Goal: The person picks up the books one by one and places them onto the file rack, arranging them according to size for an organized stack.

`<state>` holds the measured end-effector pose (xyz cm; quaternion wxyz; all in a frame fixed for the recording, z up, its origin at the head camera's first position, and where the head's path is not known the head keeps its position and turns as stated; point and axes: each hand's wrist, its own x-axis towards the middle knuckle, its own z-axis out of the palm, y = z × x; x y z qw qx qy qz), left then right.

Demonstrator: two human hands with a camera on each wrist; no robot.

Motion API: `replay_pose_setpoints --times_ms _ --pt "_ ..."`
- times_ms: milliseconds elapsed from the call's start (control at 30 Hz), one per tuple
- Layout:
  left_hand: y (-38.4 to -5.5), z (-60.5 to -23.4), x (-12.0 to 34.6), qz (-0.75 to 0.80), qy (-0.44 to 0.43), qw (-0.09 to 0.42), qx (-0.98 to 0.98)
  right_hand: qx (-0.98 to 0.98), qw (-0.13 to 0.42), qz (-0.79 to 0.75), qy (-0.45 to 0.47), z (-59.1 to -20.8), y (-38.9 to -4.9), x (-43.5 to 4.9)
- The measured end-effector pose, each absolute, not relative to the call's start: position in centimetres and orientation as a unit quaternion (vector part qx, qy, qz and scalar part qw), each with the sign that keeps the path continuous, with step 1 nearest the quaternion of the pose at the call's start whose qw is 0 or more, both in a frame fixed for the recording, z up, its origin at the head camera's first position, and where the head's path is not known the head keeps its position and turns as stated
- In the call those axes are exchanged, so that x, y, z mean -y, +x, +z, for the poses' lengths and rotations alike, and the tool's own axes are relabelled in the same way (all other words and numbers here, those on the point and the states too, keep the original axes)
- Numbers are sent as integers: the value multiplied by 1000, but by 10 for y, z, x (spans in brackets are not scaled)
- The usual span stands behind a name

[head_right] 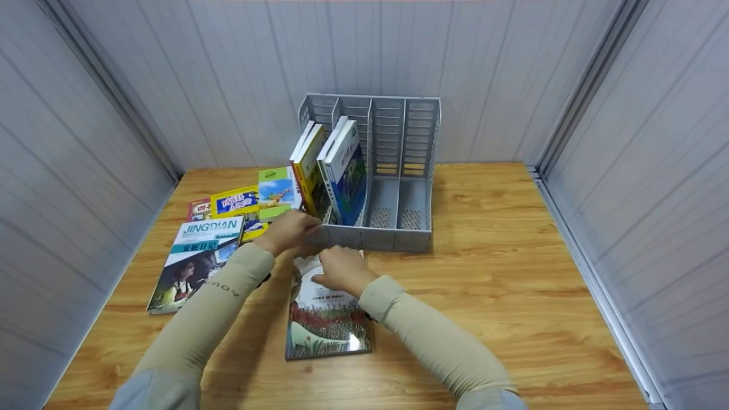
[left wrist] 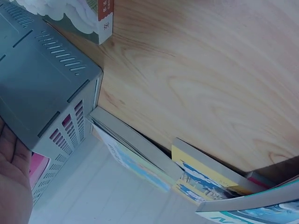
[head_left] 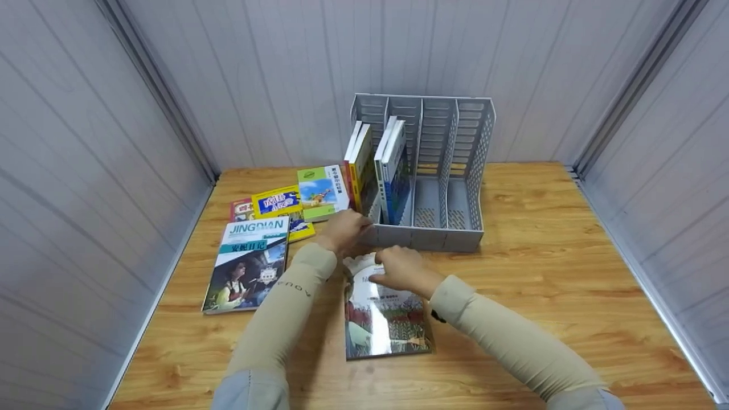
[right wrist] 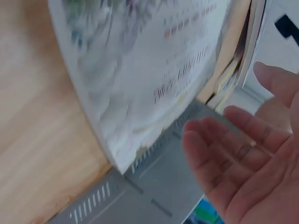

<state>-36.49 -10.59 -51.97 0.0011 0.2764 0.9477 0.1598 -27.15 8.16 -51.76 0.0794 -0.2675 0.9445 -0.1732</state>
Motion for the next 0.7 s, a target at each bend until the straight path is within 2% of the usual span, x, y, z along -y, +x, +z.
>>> replay_pose_setpoints --times_ms 133,333,700 --pt "-366 -519 108 143 292 -8 -946 -958 66 -126 -247 -525 -260 -64" --pt "-364 -517 107 145 280 0 -949 -976 77 -40 -200 -537 -246 -37" --pt "-364 -518 105 142 273 2 -952 -975 47 98 -194 -551 -229 -8"
